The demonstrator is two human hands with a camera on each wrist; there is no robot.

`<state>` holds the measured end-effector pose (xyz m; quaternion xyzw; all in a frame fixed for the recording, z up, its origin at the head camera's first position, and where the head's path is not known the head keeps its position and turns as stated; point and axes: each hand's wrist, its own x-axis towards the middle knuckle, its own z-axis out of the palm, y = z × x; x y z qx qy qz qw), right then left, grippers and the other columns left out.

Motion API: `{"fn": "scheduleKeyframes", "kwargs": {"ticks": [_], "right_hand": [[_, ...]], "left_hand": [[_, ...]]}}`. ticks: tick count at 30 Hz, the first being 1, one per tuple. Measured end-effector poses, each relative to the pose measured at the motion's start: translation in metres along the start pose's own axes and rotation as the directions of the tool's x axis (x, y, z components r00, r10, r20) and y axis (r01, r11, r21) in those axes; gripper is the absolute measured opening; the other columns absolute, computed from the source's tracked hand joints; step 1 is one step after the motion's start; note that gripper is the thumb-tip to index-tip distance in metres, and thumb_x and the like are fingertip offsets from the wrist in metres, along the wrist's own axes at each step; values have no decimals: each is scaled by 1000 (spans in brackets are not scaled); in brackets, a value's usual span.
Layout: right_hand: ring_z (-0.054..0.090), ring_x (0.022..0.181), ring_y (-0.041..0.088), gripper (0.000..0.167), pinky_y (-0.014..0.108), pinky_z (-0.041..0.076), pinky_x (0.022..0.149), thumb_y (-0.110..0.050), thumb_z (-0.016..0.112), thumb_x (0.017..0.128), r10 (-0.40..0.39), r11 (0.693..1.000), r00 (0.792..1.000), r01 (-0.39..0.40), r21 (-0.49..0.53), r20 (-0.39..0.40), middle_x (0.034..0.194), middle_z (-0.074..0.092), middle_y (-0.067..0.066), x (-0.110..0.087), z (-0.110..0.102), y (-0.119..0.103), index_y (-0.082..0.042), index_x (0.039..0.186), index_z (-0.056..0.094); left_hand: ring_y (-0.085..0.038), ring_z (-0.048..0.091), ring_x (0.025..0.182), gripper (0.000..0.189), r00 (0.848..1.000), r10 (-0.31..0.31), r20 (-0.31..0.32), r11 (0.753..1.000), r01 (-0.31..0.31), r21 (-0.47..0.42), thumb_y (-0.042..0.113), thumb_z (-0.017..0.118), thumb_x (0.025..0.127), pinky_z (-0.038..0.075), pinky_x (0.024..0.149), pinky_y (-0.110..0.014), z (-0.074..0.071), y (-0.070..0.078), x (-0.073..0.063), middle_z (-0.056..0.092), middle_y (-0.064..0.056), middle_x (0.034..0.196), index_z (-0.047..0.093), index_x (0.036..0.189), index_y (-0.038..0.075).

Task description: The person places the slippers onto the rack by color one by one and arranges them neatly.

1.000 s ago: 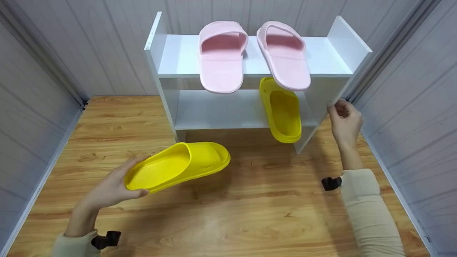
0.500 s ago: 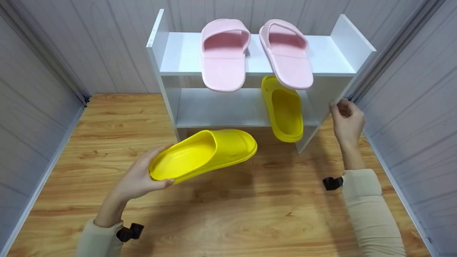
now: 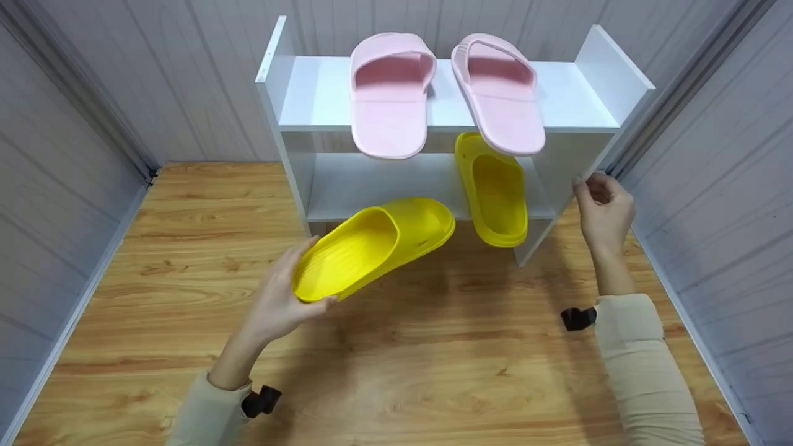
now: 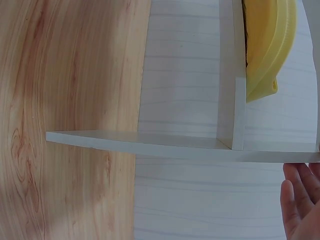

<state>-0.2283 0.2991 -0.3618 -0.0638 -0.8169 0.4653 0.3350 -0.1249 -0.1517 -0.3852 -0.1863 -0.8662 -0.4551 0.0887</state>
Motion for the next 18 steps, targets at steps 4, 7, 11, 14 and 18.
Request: {"fn": "scheduleKeyframes", "kwargs": {"ticks": [4,7,11,14,18], "right_hand": [[56,73,11,30,21,47,70,-29,64,80,6,1000,1000,-6,11,-8,80,61,3,0,-1,0,0,89,64],[56,72,11,29,21,47,70,-29,65,79,21,1000,999,-20,20,-28,80,61,2,0,-1,-1,-1,87,64],[55,72,11,28,20,47,69,-29,65,79,25,999,999,-24,21,-32,79,61,2,0,0,-1,-2,85,64],[55,72,10,28,20,47,69,-29,65,80,24,1000,999,-23,16,-31,79,61,2,0,1,-1,-2,86,65],[55,71,10,27,20,46,69,-29,65,79,25,1000,999,-24,10,-36,78,60,2,0,1,-2,-2,86,65]], "left_hand": [[-20,43,101,84,996,4,-85,1000,-2,31,22,78,61,38,80,-37,11,2,4,46,-10,121,36,132,3],[-21,42,103,83,989,5,-151,999,0,36,22,76,62,37,81,-38,20,4,7,46,-12,121,36,131,1],[-21,41,105,82,976,-3,-218,999,10,31,23,75,63,35,85,-39,33,6,12,45,-13,121,36,131,-1],[-21,41,106,82,966,-15,-259,999,22,27,24,75,62,35,86,-40,41,7,16,45,-14,120,37,130,-3],[-22,40,107,80,947,-19,-321,999,31,34,25,74,64,34,88,-41,52,9,21,44,-14,122,37,129,-4]]}}
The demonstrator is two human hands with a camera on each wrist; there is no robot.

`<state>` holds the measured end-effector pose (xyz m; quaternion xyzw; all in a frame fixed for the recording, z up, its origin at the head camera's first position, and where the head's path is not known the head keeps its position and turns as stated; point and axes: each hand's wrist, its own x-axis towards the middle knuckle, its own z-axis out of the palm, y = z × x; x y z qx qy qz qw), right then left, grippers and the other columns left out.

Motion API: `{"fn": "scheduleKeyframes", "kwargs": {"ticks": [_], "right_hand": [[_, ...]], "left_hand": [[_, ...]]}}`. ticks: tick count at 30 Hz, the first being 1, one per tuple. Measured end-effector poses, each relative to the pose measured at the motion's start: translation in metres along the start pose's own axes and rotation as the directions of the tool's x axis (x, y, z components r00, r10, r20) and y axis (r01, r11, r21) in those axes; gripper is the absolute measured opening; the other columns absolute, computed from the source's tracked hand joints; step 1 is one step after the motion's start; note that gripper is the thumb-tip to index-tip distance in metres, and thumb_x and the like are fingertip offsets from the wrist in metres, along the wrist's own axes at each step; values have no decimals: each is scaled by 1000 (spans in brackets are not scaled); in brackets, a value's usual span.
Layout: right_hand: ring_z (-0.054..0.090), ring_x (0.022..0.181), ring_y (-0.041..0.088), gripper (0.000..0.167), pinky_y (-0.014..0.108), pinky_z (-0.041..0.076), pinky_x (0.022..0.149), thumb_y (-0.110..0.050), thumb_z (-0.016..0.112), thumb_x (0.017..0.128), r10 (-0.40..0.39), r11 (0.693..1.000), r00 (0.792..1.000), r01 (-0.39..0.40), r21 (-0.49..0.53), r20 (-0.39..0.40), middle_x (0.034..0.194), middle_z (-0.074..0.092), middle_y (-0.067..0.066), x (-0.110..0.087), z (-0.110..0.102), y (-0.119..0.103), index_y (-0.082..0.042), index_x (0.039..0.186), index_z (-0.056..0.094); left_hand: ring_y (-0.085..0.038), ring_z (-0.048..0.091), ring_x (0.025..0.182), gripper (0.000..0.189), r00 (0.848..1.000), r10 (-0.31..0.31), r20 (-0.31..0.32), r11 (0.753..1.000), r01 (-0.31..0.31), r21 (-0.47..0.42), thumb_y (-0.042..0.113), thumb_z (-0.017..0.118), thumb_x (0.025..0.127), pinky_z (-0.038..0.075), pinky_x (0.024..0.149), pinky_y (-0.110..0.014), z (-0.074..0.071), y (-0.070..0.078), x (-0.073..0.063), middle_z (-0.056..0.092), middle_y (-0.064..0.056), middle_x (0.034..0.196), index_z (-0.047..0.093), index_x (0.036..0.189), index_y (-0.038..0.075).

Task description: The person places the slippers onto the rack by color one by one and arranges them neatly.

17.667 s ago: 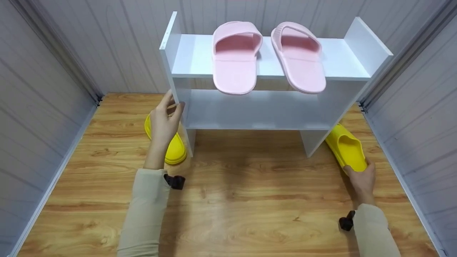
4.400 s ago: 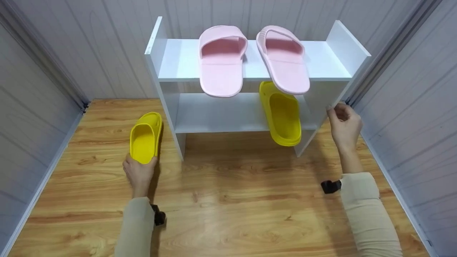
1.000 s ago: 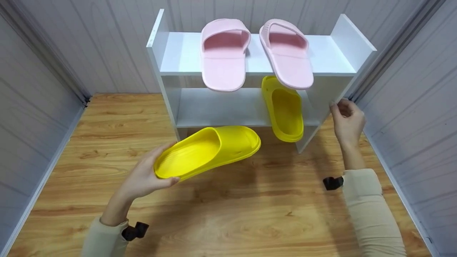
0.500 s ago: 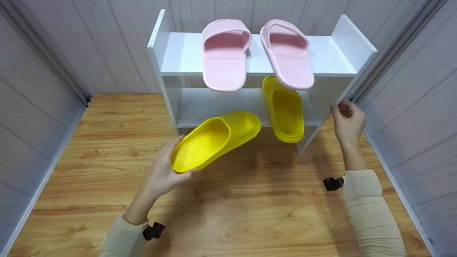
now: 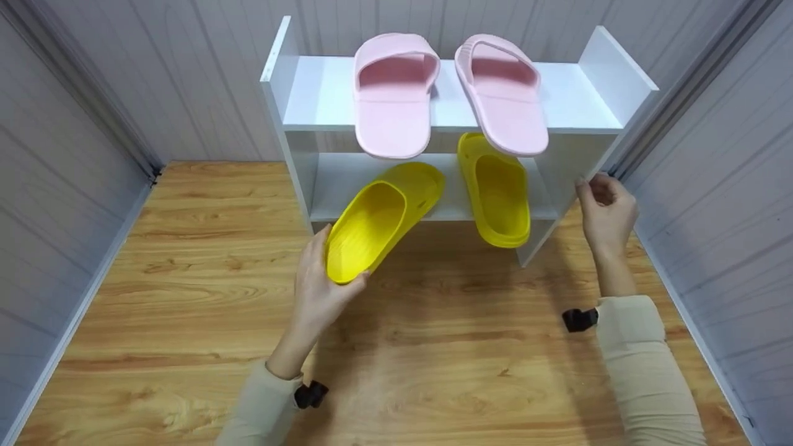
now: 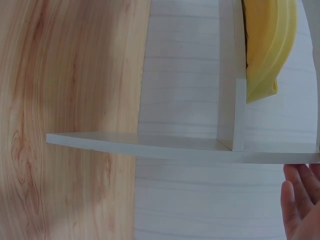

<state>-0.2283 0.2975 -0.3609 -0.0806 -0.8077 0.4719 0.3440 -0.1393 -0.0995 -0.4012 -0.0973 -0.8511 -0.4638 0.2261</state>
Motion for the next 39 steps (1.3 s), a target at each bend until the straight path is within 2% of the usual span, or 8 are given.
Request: {"fn": "scheduleKeyframes", "kwargs": {"ticks": [8,12,18,25,32,39], "right_hand": [[56,70,11,25,19,47,68,-26,65,80,-17,999,1000,17,30,-4,78,60,2,0,0,1,-1,85,65],[56,72,11,26,20,47,69,-26,64,81,-15,1000,1000,14,27,25,79,60,3,-1,0,0,-1,86,64],[56,73,12,28,20,47,69,-29,63,81,-7,1000,1000,6,28,30,80,60,4,-3,-1,-1,-1,85,64],[55,73,12,27,20,47,68,-29,64,80,1,1000,1000,-2,31,15,79,60,3,-3,-1,-3,-2,85,64],[55,71,11,28,18,47,67,-30,65,79,-2,1000,1000,2,31,-1,77,60,2,-2,1,-1,-2,84,65],[56,72,11,27,19,47,68,-28,65,80,-5,999,1000,5,37,4,79,61,2,-2,1,-1,-2,88,65]], "left_hand": [[-22,42,102,77,994,7,-105,999,-2,39,27,74,63,35,85,-39,19,3,6,47,-14,118,41,125,-4],[-24,41,102,79,989,11,-145,998,-3,55,29,74,63,35,84,-40,25,6,10,46,-15,118,40,125,-5],[-25,43,102,79,980,-19,-197,998,31,59,31,74,64,37,83,-40,34,9,14,46,-17,118,40,125,-5],[-28,44,99,78,959,-43,-281,994,69,84,31,74,63,36,84,-40,46,10,19,47,-18,114,42,123,-6],[-27,41,100,77,927,-88,-365,993,111,41,26,75,63,33,85,-39,56,13,23,45,-17,115,40,123,-6],[-27,40,104,79,912,-124,-390,983,167,79,26,76,63,31,84,-42,65,15,26,44,-15,118,38,126,-3]]}}
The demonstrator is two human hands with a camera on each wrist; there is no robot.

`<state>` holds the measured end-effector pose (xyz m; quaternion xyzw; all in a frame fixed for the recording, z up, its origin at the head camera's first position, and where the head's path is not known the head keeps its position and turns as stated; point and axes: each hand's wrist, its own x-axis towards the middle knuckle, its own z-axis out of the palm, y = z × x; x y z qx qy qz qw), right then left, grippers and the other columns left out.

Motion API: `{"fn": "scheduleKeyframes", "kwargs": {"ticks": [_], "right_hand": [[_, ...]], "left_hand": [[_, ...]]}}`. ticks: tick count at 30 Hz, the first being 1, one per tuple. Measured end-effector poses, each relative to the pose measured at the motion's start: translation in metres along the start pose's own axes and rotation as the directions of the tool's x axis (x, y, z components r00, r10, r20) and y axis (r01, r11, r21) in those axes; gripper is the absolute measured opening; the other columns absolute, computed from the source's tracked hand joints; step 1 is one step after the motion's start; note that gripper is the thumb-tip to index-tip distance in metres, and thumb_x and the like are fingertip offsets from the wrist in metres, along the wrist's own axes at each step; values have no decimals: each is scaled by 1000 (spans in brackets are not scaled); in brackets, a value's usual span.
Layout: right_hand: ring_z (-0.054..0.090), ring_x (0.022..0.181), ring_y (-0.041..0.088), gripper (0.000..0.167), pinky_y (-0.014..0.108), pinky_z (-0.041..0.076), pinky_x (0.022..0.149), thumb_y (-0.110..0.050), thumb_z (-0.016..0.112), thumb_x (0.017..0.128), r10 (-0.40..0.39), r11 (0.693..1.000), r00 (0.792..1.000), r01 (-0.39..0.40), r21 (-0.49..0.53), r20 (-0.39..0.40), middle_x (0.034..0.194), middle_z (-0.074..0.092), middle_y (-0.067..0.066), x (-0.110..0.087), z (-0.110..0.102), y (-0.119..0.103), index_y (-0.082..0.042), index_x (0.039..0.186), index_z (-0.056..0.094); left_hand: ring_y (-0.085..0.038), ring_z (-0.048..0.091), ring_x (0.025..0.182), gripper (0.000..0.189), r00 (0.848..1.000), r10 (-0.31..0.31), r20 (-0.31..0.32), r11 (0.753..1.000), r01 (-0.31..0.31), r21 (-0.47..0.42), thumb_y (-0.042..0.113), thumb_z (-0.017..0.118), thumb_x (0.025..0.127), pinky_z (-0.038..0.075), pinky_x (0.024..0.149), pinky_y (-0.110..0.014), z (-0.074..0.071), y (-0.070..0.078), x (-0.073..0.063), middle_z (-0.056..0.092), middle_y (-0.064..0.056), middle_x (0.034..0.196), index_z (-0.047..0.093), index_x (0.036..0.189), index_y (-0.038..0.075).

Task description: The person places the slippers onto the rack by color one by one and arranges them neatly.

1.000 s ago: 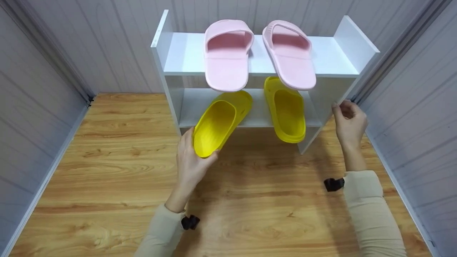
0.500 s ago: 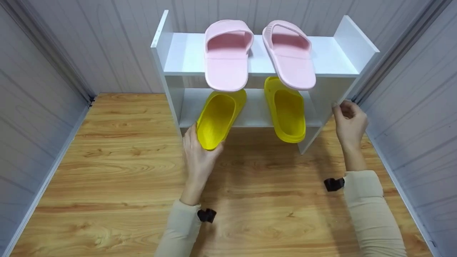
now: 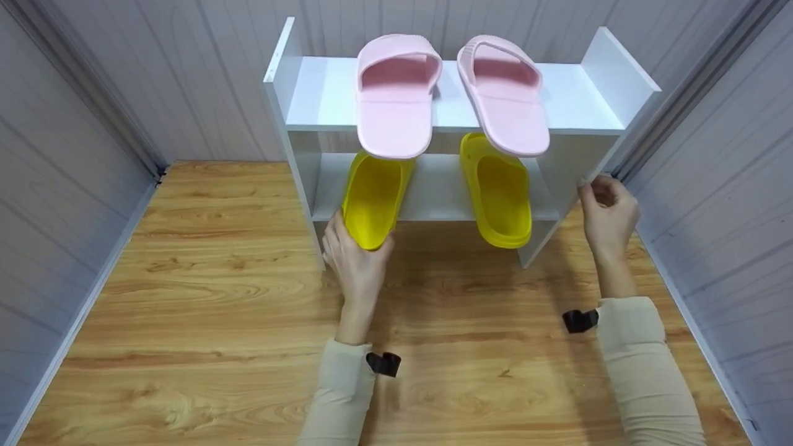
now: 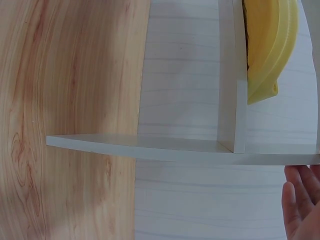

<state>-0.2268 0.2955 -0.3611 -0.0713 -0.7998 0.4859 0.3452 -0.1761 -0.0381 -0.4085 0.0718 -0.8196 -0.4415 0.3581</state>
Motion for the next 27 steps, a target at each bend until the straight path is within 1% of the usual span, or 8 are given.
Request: {"fn": "scheduleKeyframes", "kwargs": {"ticks": [6,11,17,18,20,24,27], "right_hand": [[56,72,12,26,19,47,68,-26,64,80,0,1000,1000,0,9,17,79,61,3,-1,0,-1,-2,89,65],[56,71,11,25,18,47,67,-25,65,80,-6,1000,1000,6,15,4,78,60,1,-1,0,-1,-2,90,66],[56,70,10,24,18,46,65,-24,65,80,-11,1000,1000,11,17,-6,77,60,-1,1,1,2,-1,89,66],[56,70,10,23,18,46,65,-23,65,80,-9,1000,1000,9,22,-7,77,60,-1,0,0,-1,-1,89,66],[56,69,9,23,18,46,65,-21,65,80,-11,1000,1000,11,22,-11,76,60,0,-2,0,-7,1,88,65],[55,69,9,23,17,46,65,-21,65,80,-9,1000,1000,9,16,-13,76,60,0,-3,-1,-9,0,88,66],[56,69,9,24,17,46,65,-25,65,80,-16,1000,1000,16,3,-18,76,60,0,0,0,0,-2,88,66]], "left_hand": [[-27,40,107,80,999,-30,-22,999,30,41,26,77,63,32,81,-43,5,-1,0,44,-15,119,38,127,-1],[-28,39,107,82,998,-51,-25,998,52,41,24,78,63,33,80,-42,9,2,-2,42,-15,121,36,128,-2],[-28,35,110,84,997,-68,-18,998,69,6,26,77,66,34,81,-44,16,7,-6,37,-16,126,32,131,-3],[-29,34,111,85,997,-73,-14,997,72,-7,26,77,66,34,81,-45,17,8,-7,35,-17,127,31,131,-3],[-30,31,113,88,997,-79,4,996,79,-34,25,77,66,33,83,-48,19,10,-9,30,-18,129,27,133,-4],[-31,26,117,93,996,-79,44,994,82,-71,24,78,66,30,87,-52,20,11,-11,23,-19,133,22,135,-3],[-31,25,117,92,996,-67,52,994,72,-86,23,77,67,30,87,-52,21,12,-13,22,-19,133,20,135,-4]]}}
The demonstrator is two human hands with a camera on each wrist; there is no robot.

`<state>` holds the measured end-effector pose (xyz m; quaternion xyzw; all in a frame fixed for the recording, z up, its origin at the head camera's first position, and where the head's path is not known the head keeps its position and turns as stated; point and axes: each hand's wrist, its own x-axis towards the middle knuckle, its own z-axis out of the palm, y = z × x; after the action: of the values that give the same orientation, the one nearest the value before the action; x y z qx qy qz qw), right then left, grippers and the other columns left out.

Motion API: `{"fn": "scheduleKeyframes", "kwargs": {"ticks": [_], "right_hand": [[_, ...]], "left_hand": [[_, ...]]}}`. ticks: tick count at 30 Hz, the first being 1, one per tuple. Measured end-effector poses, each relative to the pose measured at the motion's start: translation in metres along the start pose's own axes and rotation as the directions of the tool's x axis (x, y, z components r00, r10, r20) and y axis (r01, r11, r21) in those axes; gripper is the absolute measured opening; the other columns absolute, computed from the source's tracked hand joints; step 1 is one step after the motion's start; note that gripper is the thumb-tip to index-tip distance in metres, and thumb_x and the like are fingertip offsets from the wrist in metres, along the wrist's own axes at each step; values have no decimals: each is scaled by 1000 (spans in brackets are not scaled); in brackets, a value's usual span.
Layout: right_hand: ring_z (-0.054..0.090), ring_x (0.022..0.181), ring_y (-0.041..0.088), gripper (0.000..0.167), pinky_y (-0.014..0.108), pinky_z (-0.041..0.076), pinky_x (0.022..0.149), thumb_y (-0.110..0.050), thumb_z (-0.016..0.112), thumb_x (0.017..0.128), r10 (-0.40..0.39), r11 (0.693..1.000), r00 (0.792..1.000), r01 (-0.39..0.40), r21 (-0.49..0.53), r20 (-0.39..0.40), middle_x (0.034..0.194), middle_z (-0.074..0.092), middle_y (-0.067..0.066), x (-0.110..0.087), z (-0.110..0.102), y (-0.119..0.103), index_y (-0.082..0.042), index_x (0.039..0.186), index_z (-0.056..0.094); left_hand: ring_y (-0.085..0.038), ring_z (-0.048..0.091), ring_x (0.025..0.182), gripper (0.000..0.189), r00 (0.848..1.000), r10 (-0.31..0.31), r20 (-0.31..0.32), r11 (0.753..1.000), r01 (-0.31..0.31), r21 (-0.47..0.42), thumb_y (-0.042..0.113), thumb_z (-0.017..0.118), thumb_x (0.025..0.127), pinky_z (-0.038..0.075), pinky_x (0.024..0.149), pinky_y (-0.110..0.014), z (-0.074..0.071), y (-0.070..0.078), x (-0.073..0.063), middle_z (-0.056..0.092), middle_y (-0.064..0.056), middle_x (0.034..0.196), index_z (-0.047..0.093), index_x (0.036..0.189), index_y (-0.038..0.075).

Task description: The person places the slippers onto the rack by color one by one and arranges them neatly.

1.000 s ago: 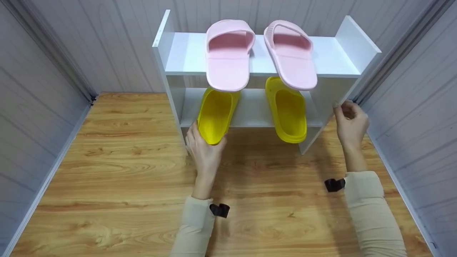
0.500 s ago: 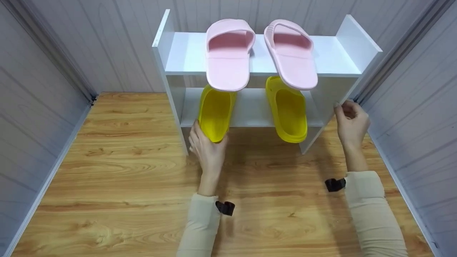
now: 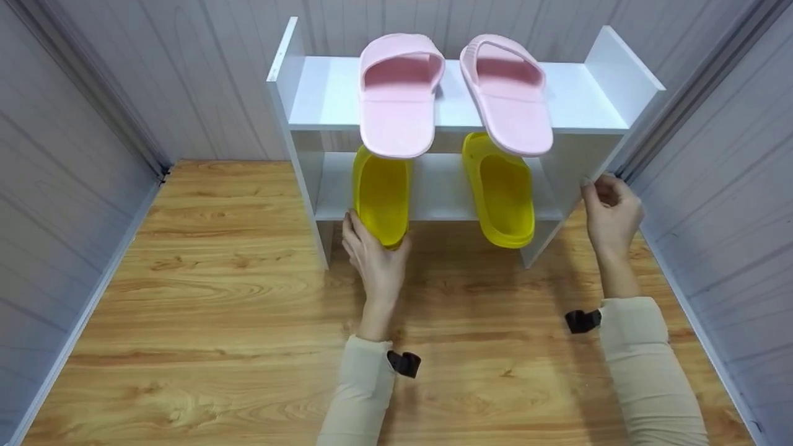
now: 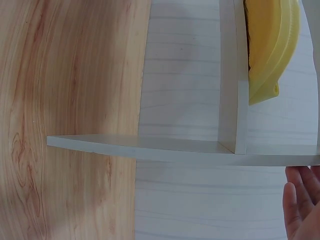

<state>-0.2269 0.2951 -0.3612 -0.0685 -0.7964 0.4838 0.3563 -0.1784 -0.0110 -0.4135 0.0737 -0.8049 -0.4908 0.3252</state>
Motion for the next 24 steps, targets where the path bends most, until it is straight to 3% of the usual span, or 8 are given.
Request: {"fn": "scheduleKeyframes", "kwargs": {"ticks": [11,17,24], "right_hand": [[55,70,9,23,17,47,65,-22,64,81,10,1000,1000,-9,-10,24,76,60,0,-1,-2,-6,0,89,65],[55,68,9,20,16,46,65,-18,64,81,12,1000,1000,-12,13,15,74,59,0,-9,-4,-29,1,86,65],[55,69,9,22,15,46,65,-18,63,82,9,1000,1000,-10,13,25,75,59,1,-11,-4,-32,4,88,64]], "left_hand": [[-31,27,115,89,1000,-3,-9,1000,3,-3,17,75,68,34,82,-51,9,5,-1,26,-19,132,22,135,-5],[-31,26,116,93,1000,1,19,1000,-1,-26,30,75,69,31,87,-52,7,3,-2,24,-18,133,19,136,-2],[-30,24,118,97,1000,4,23,1000,-4,-8,40,74,68,27,91,-52,4,2,-1,20,-18,136,18,137,-1]]}}
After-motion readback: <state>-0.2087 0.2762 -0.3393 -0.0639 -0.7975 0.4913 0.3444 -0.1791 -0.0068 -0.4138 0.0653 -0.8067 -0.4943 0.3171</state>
